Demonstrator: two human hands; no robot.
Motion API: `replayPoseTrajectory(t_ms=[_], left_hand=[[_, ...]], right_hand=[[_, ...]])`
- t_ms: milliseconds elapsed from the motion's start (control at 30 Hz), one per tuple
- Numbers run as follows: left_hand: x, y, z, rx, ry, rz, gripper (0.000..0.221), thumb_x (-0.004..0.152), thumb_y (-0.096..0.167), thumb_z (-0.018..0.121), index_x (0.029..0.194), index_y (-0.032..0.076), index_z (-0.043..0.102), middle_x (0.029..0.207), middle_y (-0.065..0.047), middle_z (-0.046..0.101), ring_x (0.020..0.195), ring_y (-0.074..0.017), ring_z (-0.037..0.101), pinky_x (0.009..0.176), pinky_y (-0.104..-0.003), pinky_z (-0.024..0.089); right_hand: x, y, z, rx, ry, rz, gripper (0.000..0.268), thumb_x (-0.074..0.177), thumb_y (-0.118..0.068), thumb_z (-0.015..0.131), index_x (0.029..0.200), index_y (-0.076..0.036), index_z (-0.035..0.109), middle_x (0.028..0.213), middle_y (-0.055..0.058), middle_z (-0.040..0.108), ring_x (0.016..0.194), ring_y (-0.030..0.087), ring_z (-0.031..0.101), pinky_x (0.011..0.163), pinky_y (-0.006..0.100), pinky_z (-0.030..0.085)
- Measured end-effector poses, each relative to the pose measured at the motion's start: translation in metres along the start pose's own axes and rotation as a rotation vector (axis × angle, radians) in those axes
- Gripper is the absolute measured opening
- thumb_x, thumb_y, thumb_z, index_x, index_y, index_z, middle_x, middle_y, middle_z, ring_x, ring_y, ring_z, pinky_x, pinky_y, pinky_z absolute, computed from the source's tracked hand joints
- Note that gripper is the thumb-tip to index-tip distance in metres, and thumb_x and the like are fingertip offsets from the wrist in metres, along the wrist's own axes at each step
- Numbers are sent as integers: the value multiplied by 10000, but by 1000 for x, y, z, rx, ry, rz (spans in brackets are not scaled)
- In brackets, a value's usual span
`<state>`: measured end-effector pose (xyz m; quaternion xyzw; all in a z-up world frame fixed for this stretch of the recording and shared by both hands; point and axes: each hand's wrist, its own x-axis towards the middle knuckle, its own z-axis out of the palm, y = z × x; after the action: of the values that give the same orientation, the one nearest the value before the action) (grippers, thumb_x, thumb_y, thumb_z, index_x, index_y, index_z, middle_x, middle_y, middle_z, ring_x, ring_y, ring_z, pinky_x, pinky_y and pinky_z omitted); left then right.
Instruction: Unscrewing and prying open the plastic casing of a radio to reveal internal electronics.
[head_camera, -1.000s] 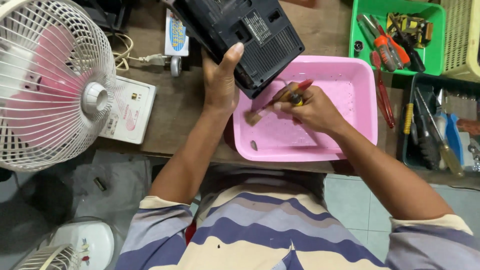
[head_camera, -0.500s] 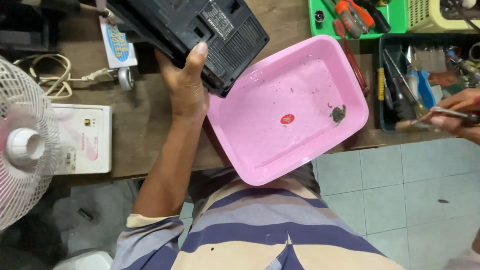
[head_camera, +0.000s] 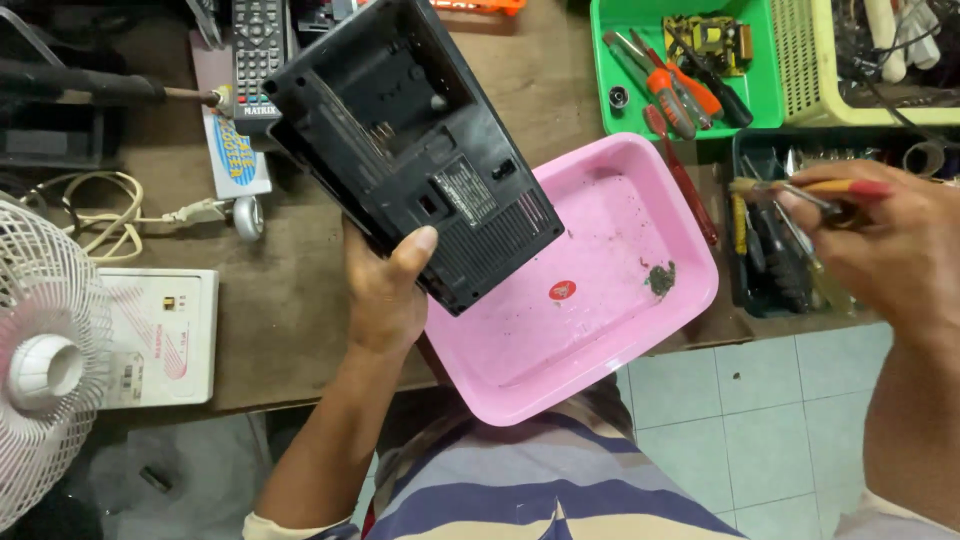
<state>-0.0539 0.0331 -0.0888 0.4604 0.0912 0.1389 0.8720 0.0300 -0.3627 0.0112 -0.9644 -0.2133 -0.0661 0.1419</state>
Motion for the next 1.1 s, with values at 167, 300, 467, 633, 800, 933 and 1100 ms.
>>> replayPoseTrajectory(t_ms=[167, 300, 467, 633, 800, 933, 1100], left_hand=[[4, -12, -3, 41, 46, -33, 694, 804, 205, 771, 1397, 76, 435, 1269, -105, 593, 1181, -262, 610, 1049, -420, 549], [9, -13, -7, 107, 32, 4, 687, 810, 236, 777, 1381, 73, 433, 1245, -93, 581, 1165, -250, 601, 1050, -415, 542], [21, -8, -7, 132, 14, 17, 687, 794, 273, 787, 1357, 54, 461, 1231, -110, 606, 1150, -256, 620, 1033, -405, 554], [37, -2, -6, 67, -39, 42, 691, 798, 280, 794, 1359, 58, 457, 1236, -106, 604, 1154, -258, 619, 1022, -409, 560], [43, -1, -7, 25, -32, 12, 727, 785, 244, 802, 1392, 59, 448, 1259, -125, 624, 1179, -282, 634, 1058, -431, 558], [44, 3, -7, 13, -60, 25, 688, 803, 255, 799, 1373, 61, 465, 1247, -115, 627, 1166, -269, 635, 1051, -428, 555], [45, 7, -6, 23, -92, -11, 690, 787, 269, 803, 1362, 54, 488, 1223, -114, 647, 1137, -259, 647, 1006, -408, 566]], right_hand=[[20, 13, 24, -242, 84, -62, 127, 1144, -200, 861, 1190, -84, 835, 1102, 48, 791, 938, 212, 726, 776, 340, 542], [25, 24, 31, -281, 137, -76, 200, 1156, -249, 894, 1177, -53, 857, 1041, 69, 798, 918, 205, 738, 731, 361, 556], [27, 4, 11, -106, 115, -24, 140, 1198, -77, 887, 1208, 49, 825, 967, 109, 743, 759, 171, 641, 681, 318, 512], [37, -42, 0, -143, -266, 343, 384, 1093, -415, 633, 905, -89, 708, 621, 114, 624, 585, 263, 576, 568, 414, 390], [34, -57, 27, -389, -719, 460, 442, 946, -511, 458, 1078, -156, 685, 988, 169, 793, 922, 423, 730, 707, 514, 509], [27, -63, 33, -319, -828, 453, 360, 942, -481, 464, 1125, -230, 646, 1004, 77, 824, 975, 352, 739, 747, 479, 495], [35, -71, 8, -322, -726, 518, 379, 1021, -512, 485, 1002, -217, 722, 744, -62, 880, 755, 192, 783, 732, 357, 551]])
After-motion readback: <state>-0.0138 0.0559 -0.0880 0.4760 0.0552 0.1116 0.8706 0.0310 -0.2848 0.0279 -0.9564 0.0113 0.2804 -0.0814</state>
